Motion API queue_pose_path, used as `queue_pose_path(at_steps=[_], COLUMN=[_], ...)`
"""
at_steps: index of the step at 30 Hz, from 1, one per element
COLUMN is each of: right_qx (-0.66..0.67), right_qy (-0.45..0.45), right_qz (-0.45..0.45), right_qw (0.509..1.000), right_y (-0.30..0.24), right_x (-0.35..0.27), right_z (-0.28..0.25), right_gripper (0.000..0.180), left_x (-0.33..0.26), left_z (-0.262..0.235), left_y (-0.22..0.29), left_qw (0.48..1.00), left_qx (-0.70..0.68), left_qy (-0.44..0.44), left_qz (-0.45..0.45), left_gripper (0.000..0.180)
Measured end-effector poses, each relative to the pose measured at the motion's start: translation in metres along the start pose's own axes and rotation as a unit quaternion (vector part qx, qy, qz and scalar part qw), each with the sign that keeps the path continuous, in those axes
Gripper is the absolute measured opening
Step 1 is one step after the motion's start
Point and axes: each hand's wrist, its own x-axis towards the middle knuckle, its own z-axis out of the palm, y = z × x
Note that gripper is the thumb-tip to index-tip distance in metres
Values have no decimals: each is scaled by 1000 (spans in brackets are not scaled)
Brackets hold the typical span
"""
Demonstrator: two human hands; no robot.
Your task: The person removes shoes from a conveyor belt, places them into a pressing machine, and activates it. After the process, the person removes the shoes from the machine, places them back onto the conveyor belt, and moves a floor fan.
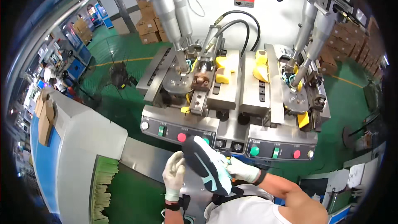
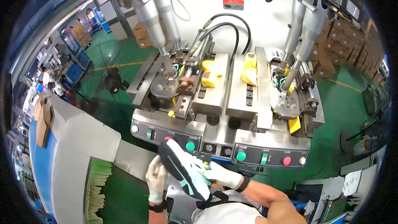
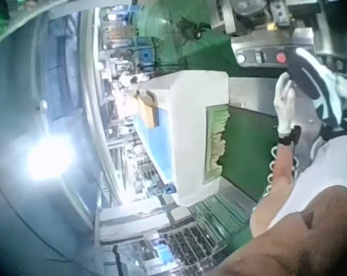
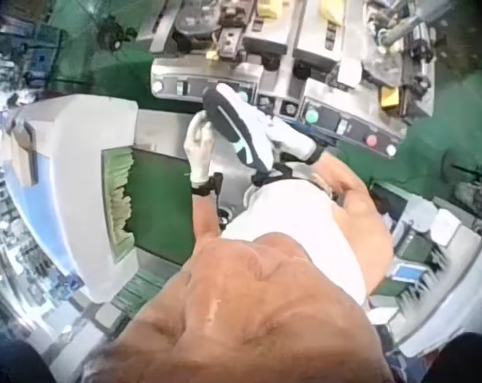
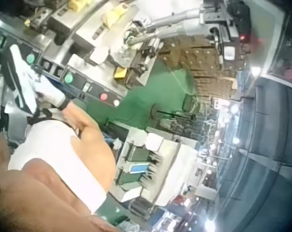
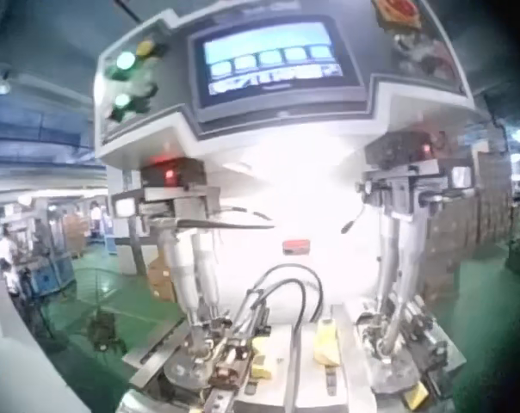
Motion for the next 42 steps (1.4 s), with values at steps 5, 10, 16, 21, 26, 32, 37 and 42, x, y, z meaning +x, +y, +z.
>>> queue_pose_path(at_steps=[5,10,16,21,26,32,37,42], right_qx=[31,137,92,102,113,44,64,70], right_qy=[126,122,163,151,167,176,208,188], right_qz=[-77,-133,-224,-184,-165,-155,-162,-170], right_qw=[988,974,956,966,965,971,963,965], right_y=[-10,-49,-23,-7,-3,1,5,8], right_x=[-51,-46,-58,-43,-34,-32,-32,-33], right_z=[-78,-49,-50,-51,-31,-19,-15,-15], right_gripper=[34,59,60,64,68,60,66,62], left_x=[17,8,0,-29,-37,-33,-34,-26], left_z=[45,68,70,46,26,15,10,10], left_y=[-19,-5,-39,-58,-71,-65,-69,-77], left_qw=[997,992,986,990,985,987,992,990], left_qx=[52,64,112,105,131,125,96,128], left_qy=[-49,-66,-115,-79,-82,-65,-63,-13], left_qz=[-4,-83,-40,-57,-76,-79,-55,-60], left_gripper=[46,47,48,48,47,48,54,59])
